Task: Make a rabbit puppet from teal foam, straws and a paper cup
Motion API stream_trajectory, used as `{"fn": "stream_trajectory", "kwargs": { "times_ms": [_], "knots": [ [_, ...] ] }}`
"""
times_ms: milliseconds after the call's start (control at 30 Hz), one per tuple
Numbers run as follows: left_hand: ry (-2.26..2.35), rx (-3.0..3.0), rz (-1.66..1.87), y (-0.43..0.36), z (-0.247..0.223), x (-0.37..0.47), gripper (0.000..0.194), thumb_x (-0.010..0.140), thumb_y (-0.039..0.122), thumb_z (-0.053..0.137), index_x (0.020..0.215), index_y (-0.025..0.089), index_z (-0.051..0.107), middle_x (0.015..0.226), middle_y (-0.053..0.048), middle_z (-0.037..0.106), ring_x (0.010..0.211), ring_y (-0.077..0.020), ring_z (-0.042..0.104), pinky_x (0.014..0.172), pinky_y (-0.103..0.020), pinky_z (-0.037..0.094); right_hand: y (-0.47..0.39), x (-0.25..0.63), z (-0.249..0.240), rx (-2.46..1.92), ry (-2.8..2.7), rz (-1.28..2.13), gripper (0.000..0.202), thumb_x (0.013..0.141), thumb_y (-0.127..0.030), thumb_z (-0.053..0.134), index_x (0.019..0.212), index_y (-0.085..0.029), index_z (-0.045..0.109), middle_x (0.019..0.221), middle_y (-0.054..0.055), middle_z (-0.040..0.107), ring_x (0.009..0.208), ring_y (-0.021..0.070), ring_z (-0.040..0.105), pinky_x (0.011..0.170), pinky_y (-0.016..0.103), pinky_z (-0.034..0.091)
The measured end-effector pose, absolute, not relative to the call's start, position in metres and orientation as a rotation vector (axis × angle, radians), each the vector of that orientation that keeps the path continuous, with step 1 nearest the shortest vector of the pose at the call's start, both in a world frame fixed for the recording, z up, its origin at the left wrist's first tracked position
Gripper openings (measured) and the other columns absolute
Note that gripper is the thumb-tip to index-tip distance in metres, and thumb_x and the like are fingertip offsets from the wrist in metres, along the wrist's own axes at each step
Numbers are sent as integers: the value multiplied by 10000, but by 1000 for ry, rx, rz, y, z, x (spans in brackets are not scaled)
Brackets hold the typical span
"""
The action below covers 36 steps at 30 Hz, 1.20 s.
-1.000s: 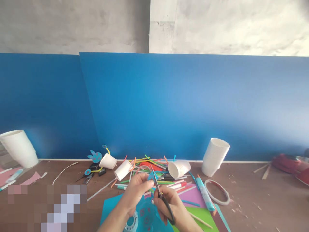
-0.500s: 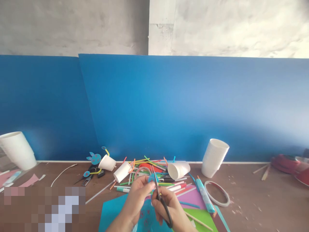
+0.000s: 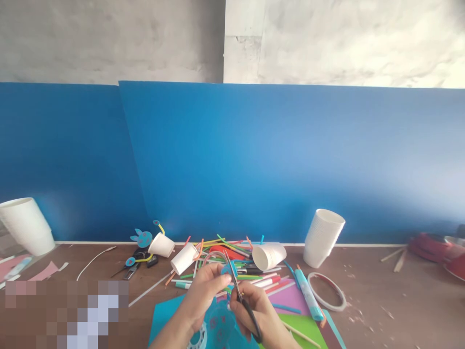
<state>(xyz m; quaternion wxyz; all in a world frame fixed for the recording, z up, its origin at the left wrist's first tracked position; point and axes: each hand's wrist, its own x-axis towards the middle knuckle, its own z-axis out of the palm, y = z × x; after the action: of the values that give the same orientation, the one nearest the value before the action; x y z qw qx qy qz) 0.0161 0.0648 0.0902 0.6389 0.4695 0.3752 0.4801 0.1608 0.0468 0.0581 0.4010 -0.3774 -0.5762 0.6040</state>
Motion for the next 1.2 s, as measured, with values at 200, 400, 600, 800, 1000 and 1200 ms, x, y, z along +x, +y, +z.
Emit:
{"fn": "stream_trajectory", "kwargs": {
  "times_ms": [200, 400, 600, 800, 1000, 1200],
  "knots": [
    [898, 1005, 1179, 64, 84, 22, 258, 670, 405, 677, 683, 172, 567, 677, -6, 625, 699, -158, 548, 681, -252, 377, 47, 158, 55, -951, -1446, 1515, 409, 703, -542, 660, 699, -174, 483, 366, -100, 420, 294, 41, 352, 304, 148, 234],
    [897, 1037, 1170, 62, 86, 21, 273, 651, 402, 703, 668, 160, 578, 658, -14, 634, 653, -152, 540, 648, -252, 371, 46, 159, 57, -915, -1460, 1530, 379, 706, -508, 670, 725, -170, 501, 387, -91, 445, 319, 52, 391, 331, 157, 259],
    [834, 1084, 1161, 66, 86, 16, 257, 650, 381, 714, 671, 150, 604, 639, -21, 639, 660, -156, 548, 659, -259, 376, 45, 160, 67, -975, -1483, 1520, 385, 703, -521, 655, 669, -184, 471, 365, -110, 385, 299, 40, 339, 310, 155, 221],
    [898, 1118, 1126, 63, 94, 12, 242, 635, 373, 704, 666, 152, 609, 637, 5, 592, 615, -126, 476, 619, -245, 346, 47, 165, 63, -1011, -1523, 1552, 343, 728, -476, 651, 692, -179, 483, 375, -102, 411, 301, 48, 385, 290, 139, 249],
    [951, 1176, 1058, 62, 102, 7, 235, 608, 359, 703, 642, 150, 600, 605, 14, 541, 592, -114, 432, 576, -232, 313, 49, 172, 54, -982, -1582, 1587, 317, 748, -451, 649, 738, -168, 508, 403, -90, 450, 317, 49, 418, 295, 128, 279],
    [926, 1172, 1033, 61, 105, 4, 206, 605, 334, 711, 630, 158, 606, 583, 22, 537, 570, -109, 432, 574, -230, 326, 50, 176, 57, -1006, -1636, 1598, 269, 773, -409, 626, 737, -165, 519, 395, -93, 448, 307, 42, 399, 294, 123, 265]
  ]
}}
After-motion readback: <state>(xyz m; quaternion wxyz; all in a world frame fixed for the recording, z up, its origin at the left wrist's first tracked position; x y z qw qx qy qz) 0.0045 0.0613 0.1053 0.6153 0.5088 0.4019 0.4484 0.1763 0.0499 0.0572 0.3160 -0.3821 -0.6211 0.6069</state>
